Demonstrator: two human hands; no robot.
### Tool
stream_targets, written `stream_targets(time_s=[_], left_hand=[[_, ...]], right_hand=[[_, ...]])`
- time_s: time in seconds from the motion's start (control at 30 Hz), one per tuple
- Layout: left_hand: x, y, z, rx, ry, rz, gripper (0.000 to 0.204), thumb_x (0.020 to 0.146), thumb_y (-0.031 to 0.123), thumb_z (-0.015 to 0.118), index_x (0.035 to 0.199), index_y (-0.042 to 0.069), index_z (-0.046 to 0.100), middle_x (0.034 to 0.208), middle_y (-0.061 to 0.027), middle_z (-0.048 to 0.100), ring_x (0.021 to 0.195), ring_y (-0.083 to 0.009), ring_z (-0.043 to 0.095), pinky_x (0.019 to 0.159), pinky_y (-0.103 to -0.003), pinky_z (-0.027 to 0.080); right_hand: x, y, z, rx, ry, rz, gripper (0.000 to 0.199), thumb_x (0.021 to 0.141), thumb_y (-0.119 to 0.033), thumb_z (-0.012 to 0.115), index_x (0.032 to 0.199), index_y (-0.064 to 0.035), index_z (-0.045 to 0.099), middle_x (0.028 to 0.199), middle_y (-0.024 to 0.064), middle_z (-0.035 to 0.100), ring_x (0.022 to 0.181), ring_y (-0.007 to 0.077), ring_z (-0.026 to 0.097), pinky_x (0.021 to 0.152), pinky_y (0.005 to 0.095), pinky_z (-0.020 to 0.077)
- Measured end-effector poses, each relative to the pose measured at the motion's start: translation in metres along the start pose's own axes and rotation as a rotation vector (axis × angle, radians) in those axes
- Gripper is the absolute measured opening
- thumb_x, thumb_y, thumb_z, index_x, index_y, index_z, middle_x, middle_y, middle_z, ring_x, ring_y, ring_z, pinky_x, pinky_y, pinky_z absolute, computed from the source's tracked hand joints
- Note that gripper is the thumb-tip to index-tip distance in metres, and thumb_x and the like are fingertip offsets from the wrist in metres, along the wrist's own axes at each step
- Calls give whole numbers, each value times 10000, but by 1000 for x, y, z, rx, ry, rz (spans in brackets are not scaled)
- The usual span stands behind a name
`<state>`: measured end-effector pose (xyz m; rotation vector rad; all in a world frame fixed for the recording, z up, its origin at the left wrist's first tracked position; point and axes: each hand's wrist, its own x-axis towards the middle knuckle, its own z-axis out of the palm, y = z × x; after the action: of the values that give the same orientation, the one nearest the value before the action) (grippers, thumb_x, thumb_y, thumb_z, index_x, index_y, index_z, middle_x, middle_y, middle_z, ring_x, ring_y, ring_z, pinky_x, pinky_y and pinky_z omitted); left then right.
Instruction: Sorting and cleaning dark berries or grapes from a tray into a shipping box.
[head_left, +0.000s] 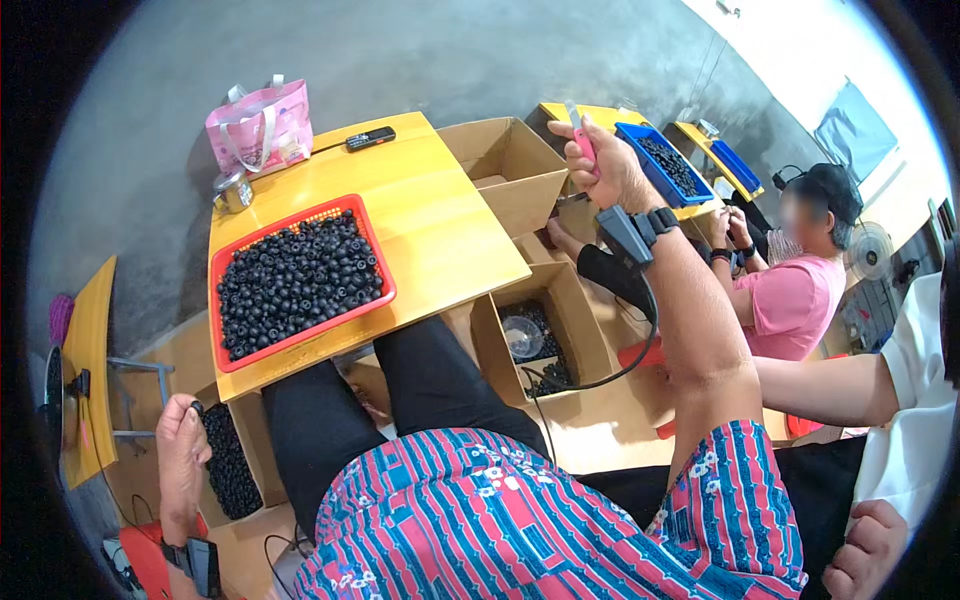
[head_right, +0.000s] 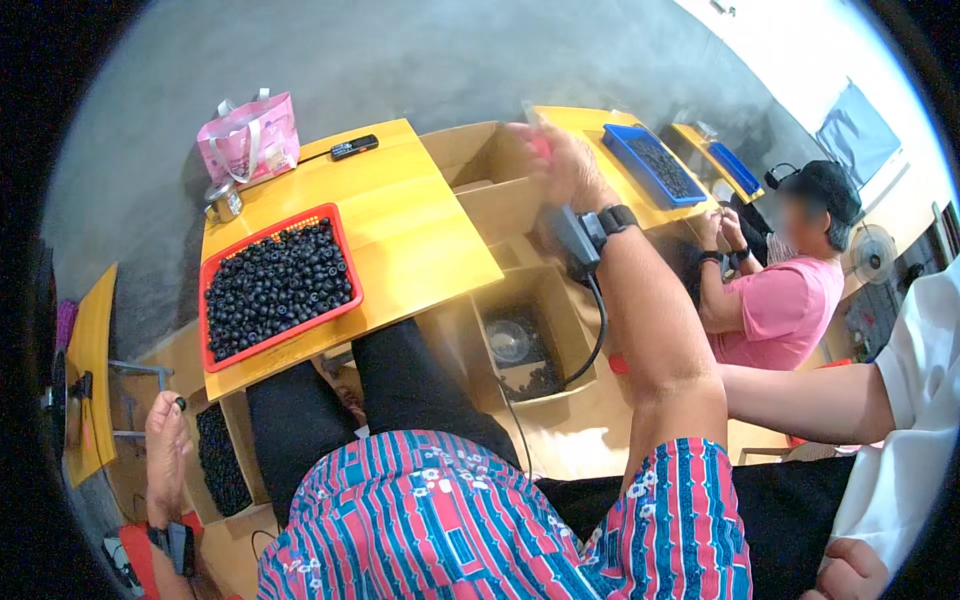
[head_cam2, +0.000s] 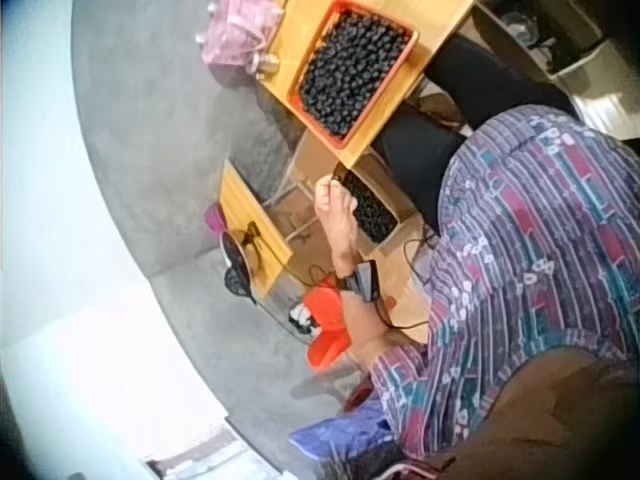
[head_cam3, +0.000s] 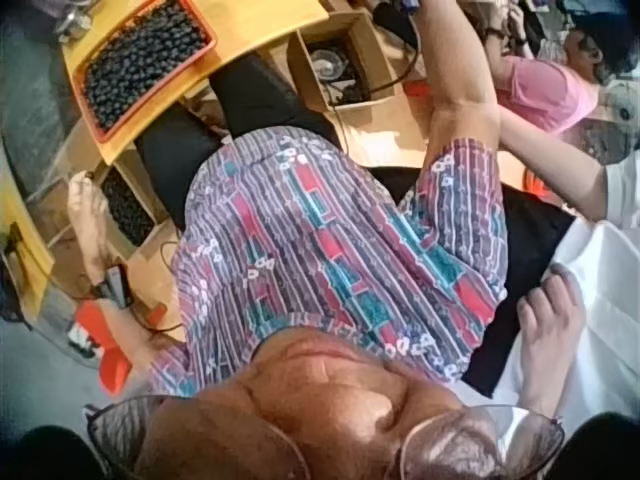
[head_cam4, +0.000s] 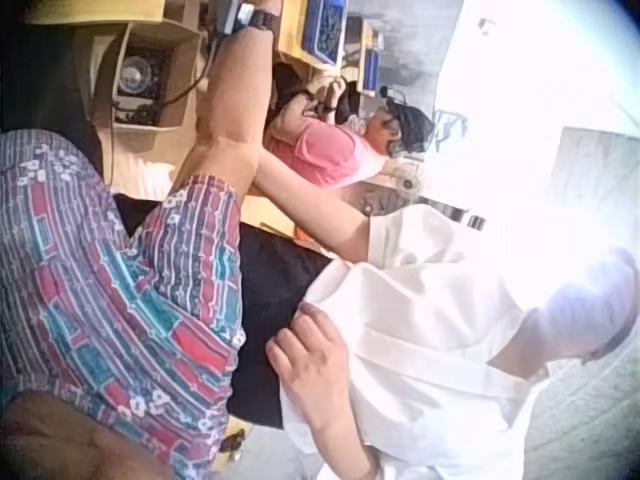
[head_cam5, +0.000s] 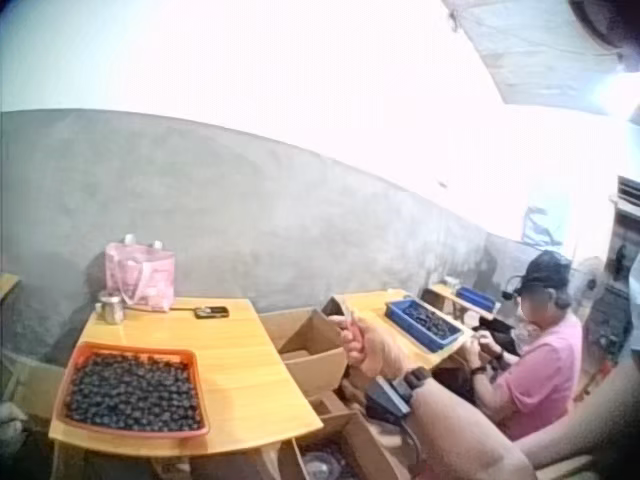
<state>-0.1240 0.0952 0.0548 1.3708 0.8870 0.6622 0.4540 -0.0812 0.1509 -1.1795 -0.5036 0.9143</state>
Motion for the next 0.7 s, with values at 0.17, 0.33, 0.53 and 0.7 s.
stream_targets(time_s=[0.17, 0.33, 0.53, 0.7], left_hand=[[0, -7, 3, -67, -36, 4, 81, 973, 195, 506, 1013, 125, 507, 622, 100, 325, 477, 13, 282, 412, -153, 242], [-1, -8, 8, -73, -31, -13, 91, 973, 190, 502, 1023, 113, 505, 613, 100, 323, 471, 11, 276, 411, -157, 235], [-2, -7, 12, -45, -34, -24, 93, 972, 186, 494, 1021, 106, 502, 603, 100, 318, 468, 8, 274, 409, -162, 229], [0, -9, 14, -45, -29, -28, 70, 970, 162, 485, 1012, 108, 501, 610, 99, 322, 478, 8, 279, 420, -160, 234]], right_hand=[[15, 14, 8, 17, -105, 33, 475, 1011, -381, 357, 1267, 0, 478, 707, -32, 445, 521, 34, 305, 416, 154, 268], [30, 27, 12, 68, -324, 112, 525, 997, -411, 387, 1343, -19, 426, 744, -36, 452, 570, 48, 393, 489, 200, 336], [33, 45, 25, 12, -394, 161, 482, 1004, -368, 379, 1319, -9, 449, 779, -15, 509, 580, 45, 421, 499, 198, 377], [14, 55, 64, -69, -250, 83, 471, 1013, -368, 358, 1241, 15, 511, 704, -32, 455, 544, 31, 335, 452, 162, 301]])
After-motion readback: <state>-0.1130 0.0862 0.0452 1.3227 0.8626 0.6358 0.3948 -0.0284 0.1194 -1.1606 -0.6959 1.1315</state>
